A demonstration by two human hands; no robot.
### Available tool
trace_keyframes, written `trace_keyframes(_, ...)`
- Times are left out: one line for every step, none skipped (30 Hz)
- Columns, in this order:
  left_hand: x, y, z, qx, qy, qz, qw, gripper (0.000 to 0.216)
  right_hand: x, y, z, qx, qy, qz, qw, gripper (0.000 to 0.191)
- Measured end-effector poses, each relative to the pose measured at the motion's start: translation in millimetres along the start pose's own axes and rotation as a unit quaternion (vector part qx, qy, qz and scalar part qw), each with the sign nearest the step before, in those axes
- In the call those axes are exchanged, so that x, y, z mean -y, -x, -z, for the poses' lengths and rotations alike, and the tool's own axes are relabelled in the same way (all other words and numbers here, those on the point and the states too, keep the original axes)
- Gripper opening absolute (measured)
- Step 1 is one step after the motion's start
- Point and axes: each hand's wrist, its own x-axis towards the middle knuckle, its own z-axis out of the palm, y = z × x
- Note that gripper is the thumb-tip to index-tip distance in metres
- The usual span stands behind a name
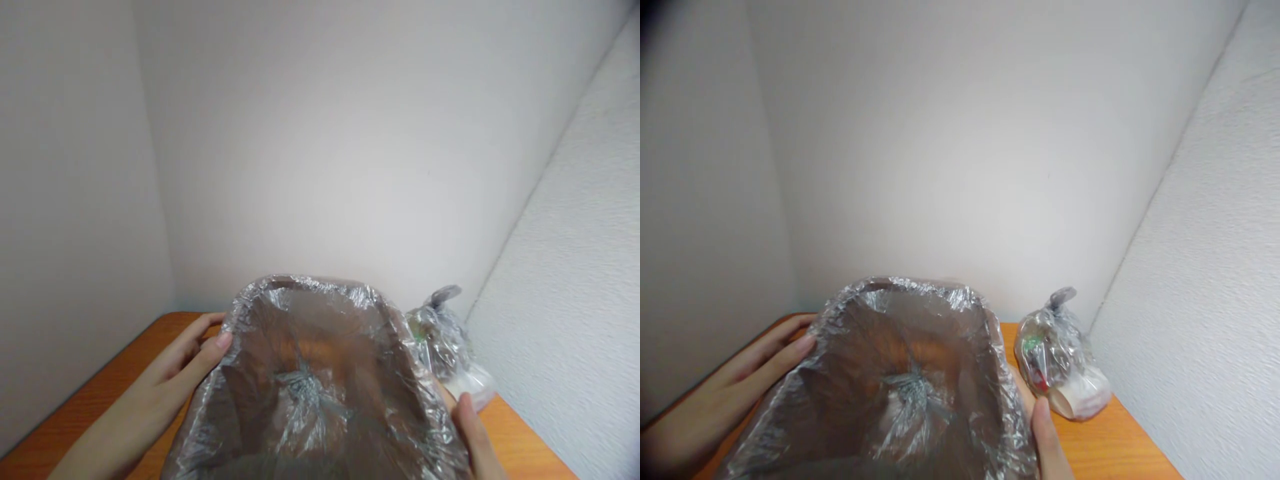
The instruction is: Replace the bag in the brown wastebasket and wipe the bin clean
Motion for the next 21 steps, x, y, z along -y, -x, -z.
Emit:
trace_keyframes(0.3, -4.0, 0.2, 0.001, 0.004, 0.001, 1.0, 0.051, -0.8, -4.8, -0.6, 0.011, -0.016, 0.005, 1.0, 0.071)
trace_keyframes(1.1, -9.4, 0.7, 0.005, 0.008, -0.001, 1.0, 0.051, -1.1, -10.2, -1.3, 0.025, -0.026, 0.012, 0.999, 0.067)
trace_keyframes(2.4, -16.2, 1.6, 0.009, 0.011, -0.003, 1.0, 0.052, -1.1, -16.0, -2.2, 0.037, -0.03, 0.021, 0.999, 0.064)
trace_keyframes(4.1, -24.1, 2.7, 0.015, 0.013, -0.004, 1.0, 0.052, -0.8, -22.0, -3.2, 0.045, -0.032, 0.03, 0.998, 0.061)
trace_keyframes(6.2, -32.7, 4.0, 0.024, 0.011, -0.005, 1.0, 0.052, -0.1, -27.9, -4.2, 0.049, -0.035, 0.038, 0.997, 0.058)
trace_keyframes(8.4, -41.8, 5.1, 0.034, 0.006, -0.005, 0.999, 0.052, 0.7, -33.6, -5.4, 0.053, -0.039, 0.045, 0.997, 0.056)
trace_keyframes(10.6, -50.9, 6.1, 0.043, 0.001, -0.005, 0.999, 0.052, 1.6, -39.1, -6.5, 0.058, -0.042, 0.05, 0.996, 0.054)
trace_keyframes(12.8, -59.8, 6.7, 0.05, -0.004, -0.005, 0.999, 0.053, 2.4, -44.2, -7.7, 0.065, -0.045, 0.054, 0.995, 0.054)
trace_keyframes(14.7, -68.3, 7.0, 0.057, -0.007, -0.005, 0.998, 0.053, 3.0, -49.2, -8.7, 0.075, -0.045, 0.057, 0.995, 0.055)
trace_keyframes(16.5, -76.0, 6.9, 0.063, -0.009, -0.006, 0.998, 0.053, 3.3, -54.0, -9.5, 0.084, -0.044, 0.06, 0.994, 0.056)
trace_keyframes(18.0, -83.1, 6.6, 0.066, -0.008, -0.006, 0.998, 0.053, 3.1, -58.9, -10.2, 0.09, -0.041, 0.065, 0.993, 0.057)
trace_keyframes(19.3, -89.3, 6.0, 0.07, -0.005, -0.005, 0.998, 0.053, 2.4, -64.0, -10.6, 0.091, -0.035, 0.069, 0.993, 0.057)
trace_keyframes(20.3, -94.7, 5.2, 0.076, -0.001, -0.005, 0.997, 0.053, 1.0, -69.3, -10.8, 0.085, -0.029, 0.072, 0.993, 0.055)
trace_keyframes(21.0, -99.3, 4.5, 0.084, 0.003, -0.006, 0.996, 0.053, -0.8, -74.7, -10.8, 0.076, -0.023, 0.076, 0.994, 0.054)
trace_keyframes(21.6, -103.1, 3.7, 0.091, 0.007, -0.008, 0.996, 0.053, -3.0, -79.9, -10.6, 0.069, -0.021, 0.079, 0.994, 0.053)
trace_keyframes(22.1, -106.4, 3.0, 0.097, 0.009, -0.011, 0.995, 0.053, -5.4, -84.6, -10.1, 0.066, -0.021, 0.081, 0.994, 0.053)
trace_keyframes(22.5, -109.2, 2.6, 0.104, 0.01, -0.014, 0.994, 0.053, -7.8, -88.4, -9.5, 0.065, -0.026, 0.086, 0.994, 0.054)
trace_keyframes(23.2, -111.8, 2.6, 0.113, 0.011, -0.014, 0.993, 0.054, -10.1, -90.9, -8.7, 0.066, -0.034, 0.093, 0.993, 0.056)
trace_keyframes(24.2, -114.2, 3.2, 0.122, 0.011, -0.01, 0.992, 0.057, -12.2, -91.9, -7.7, 0.069, -0.041, 0.103, 0.992, 0.057)
trace_keyframes(25.9, -116.6, 4.5, 0.126, 0.009, -0.004, 0.992, 0.06, -14.1, -91.2, -6.4, 0.071, -0.044, 0.113, 0.99, 0.059)
trace_keyframes(28.4, -118.7, 6.6, 0.118, 0.007, 0.003, 0.993, 0.064, -16.1, -89.2, -4.8, 0.068, -0.042, 0.124, 0.989, 0.06)
